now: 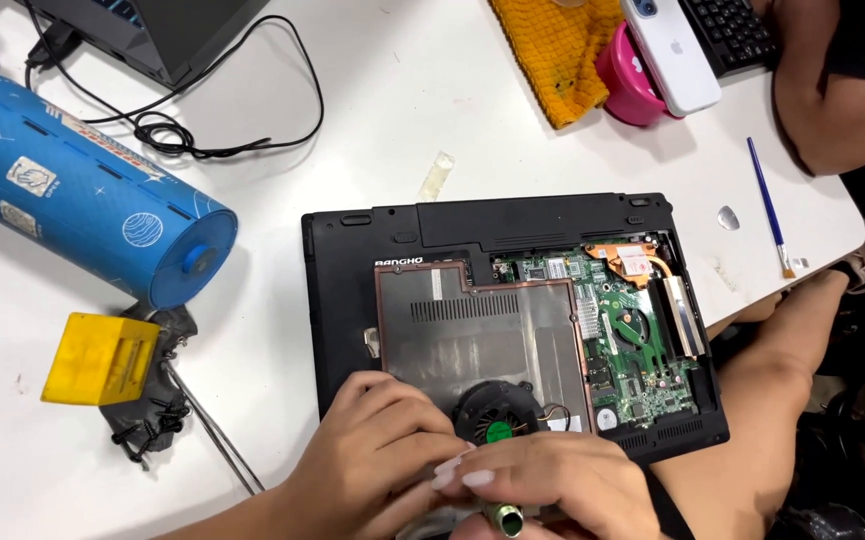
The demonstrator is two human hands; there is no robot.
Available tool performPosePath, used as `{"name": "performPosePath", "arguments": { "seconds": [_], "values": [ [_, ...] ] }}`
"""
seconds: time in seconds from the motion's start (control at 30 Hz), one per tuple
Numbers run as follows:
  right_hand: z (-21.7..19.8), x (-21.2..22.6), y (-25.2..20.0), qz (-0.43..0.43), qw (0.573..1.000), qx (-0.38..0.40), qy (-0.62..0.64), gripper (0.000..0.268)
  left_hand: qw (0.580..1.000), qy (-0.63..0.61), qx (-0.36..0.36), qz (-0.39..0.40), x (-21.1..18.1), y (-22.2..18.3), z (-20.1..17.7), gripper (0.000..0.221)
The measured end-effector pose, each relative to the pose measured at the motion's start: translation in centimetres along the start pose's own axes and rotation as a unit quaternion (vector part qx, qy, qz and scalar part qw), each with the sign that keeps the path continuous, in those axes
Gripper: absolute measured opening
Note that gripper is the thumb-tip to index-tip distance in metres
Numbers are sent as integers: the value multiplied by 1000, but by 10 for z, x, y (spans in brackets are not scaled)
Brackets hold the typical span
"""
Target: Reassembling a laptop by installing and securing the internal cooling fan with screws.
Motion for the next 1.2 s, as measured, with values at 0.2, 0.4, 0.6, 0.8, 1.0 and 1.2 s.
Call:
{"name": "performPosePath", "arguments": {
  "seconds": [0.2, 0.4, 0.6, 0.8, 1.0, 1.2],
  "values": [
    [-12, -4, 1, -15, 997, -27, 67, 38, 998, 21, -13, 53, -3, -9, 6, 31],
    [-4, 1, 1, -25, 990, 85, 106, 28, 999, 5, 21, 28, -6, 1, 3, 36],
    [-24, -2, -4, 10, 996, -50, -74, 17, 1000, -2, 11, 2, 0, 2, 2, 18],
    [-5, 9, 9, -31, 971, 204, 118, 21, 999, 21, 7, 26, -3, 0, 6, 37],
    [-3, 4, 6, -43, 973, 199, 106, 30, 999, -19, 45, 10, 0, 4, 7, 29],
    [-17, 8, -5, -162, 979, 45, -112, 22, 999, -8, 34, -24, 7, 3, 9, 27]
  ]
}}
Point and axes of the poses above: each hand's wrist, its own y-axis towards the middle knuckle, its own z-axis out of the palm, x = y × z, the point moved 10 cm from there along y, towards the middle knuckle, and after that the axes turned 8 degrees about -z, right-handed, at the moved point
